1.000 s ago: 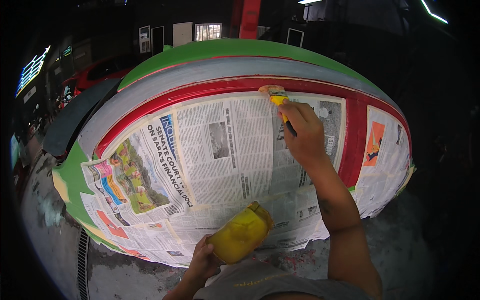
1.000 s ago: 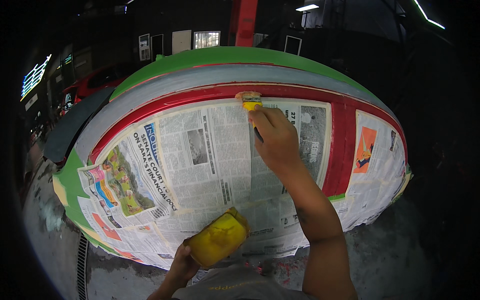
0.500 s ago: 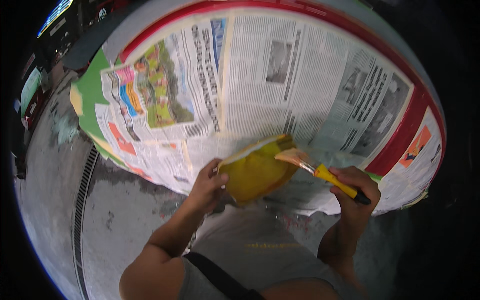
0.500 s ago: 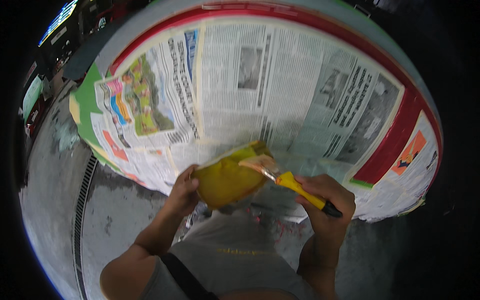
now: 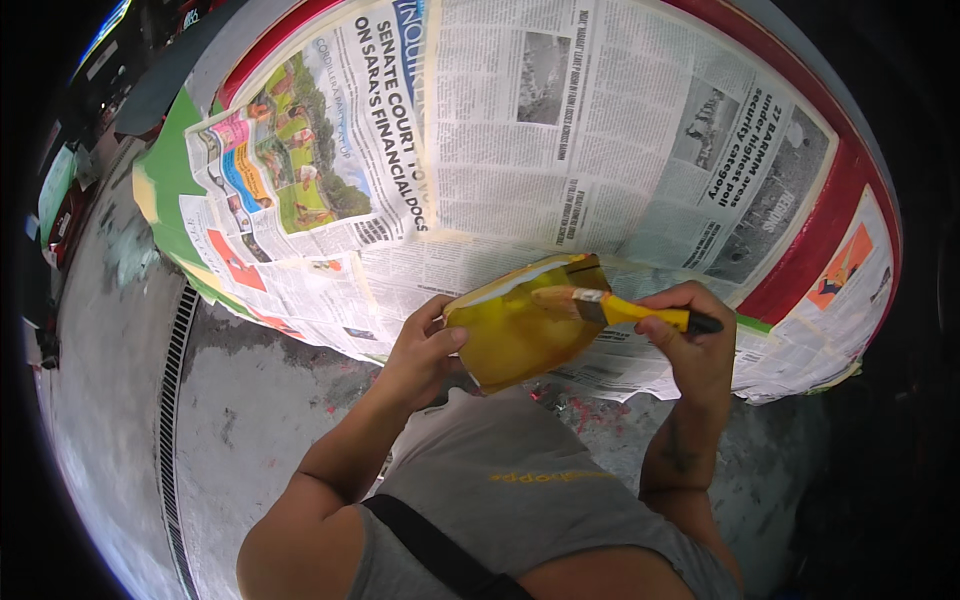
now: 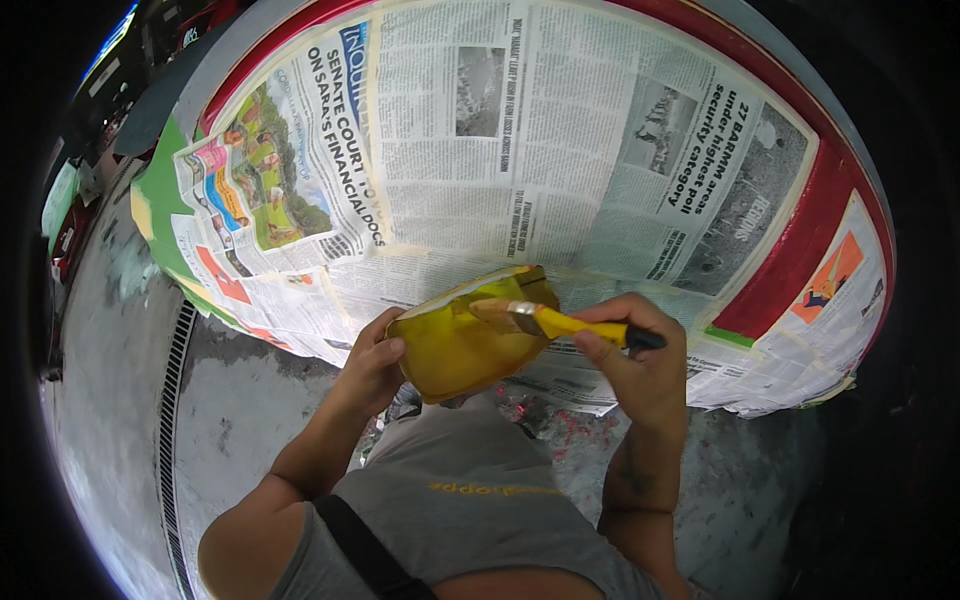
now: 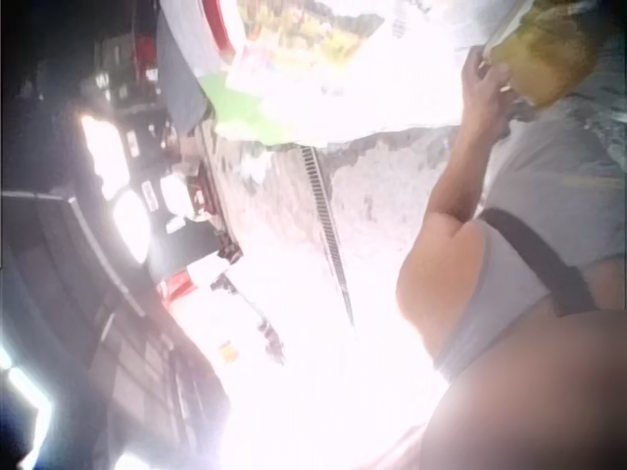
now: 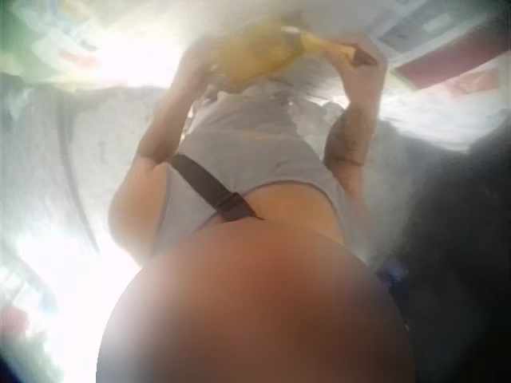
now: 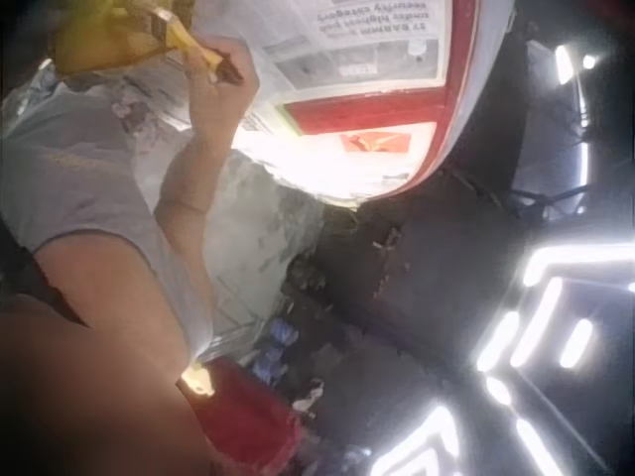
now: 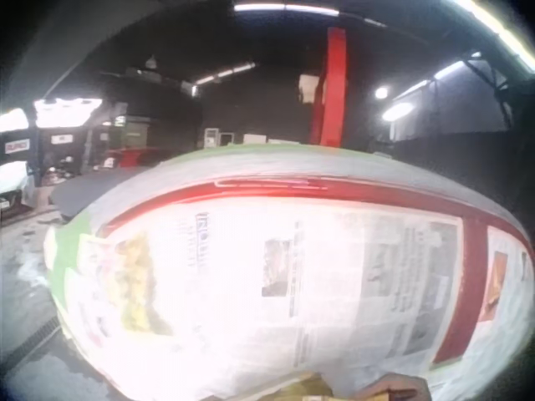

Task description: The person paints a red stripe along the rear of a car using a small brush and a yellow paint container. The car is masked with newspaper and tape. The person repeatedly dips the brush into the container and applies paint along the curved edge of the trunk.

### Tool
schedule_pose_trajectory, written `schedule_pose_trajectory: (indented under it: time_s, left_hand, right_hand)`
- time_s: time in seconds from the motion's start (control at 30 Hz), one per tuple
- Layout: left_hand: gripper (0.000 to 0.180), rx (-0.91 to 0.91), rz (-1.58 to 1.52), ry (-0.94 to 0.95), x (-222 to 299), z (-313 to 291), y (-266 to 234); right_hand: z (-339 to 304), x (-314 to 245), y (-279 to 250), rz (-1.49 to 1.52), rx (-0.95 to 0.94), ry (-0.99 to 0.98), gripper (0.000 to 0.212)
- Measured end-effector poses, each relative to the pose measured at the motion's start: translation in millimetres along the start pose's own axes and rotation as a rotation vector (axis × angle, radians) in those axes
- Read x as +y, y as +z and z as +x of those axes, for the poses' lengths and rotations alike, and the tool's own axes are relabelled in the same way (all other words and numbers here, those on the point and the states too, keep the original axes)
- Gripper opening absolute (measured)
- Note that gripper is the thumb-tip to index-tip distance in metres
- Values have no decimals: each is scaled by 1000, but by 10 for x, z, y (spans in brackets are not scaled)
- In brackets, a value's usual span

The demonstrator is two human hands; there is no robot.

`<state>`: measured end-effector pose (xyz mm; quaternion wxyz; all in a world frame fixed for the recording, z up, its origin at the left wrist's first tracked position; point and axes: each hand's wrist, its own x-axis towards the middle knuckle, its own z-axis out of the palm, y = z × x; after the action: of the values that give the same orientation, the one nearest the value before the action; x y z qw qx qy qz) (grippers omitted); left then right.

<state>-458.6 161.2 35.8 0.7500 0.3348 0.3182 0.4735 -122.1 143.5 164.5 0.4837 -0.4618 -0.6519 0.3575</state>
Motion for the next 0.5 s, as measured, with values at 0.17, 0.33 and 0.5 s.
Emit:
schedule_pose_trajectory:
  time_s: [0.17, 0.33, 0.5]
  left_hand:
    - [70, 31, -50, 20, 13, 22, 81]
    - [71, -1, -72, 18, 43, 67, 117]
    - [72, -60, -125, 42, -7, 95, 75]
  right_hand:
    - [-80, 487, 6, 720, 215, 67, 20]
    - [-152, 692, 132, 1040, 402, 187, 16]
    - [-55, 646, 102, 1192, 376, 104, 16]
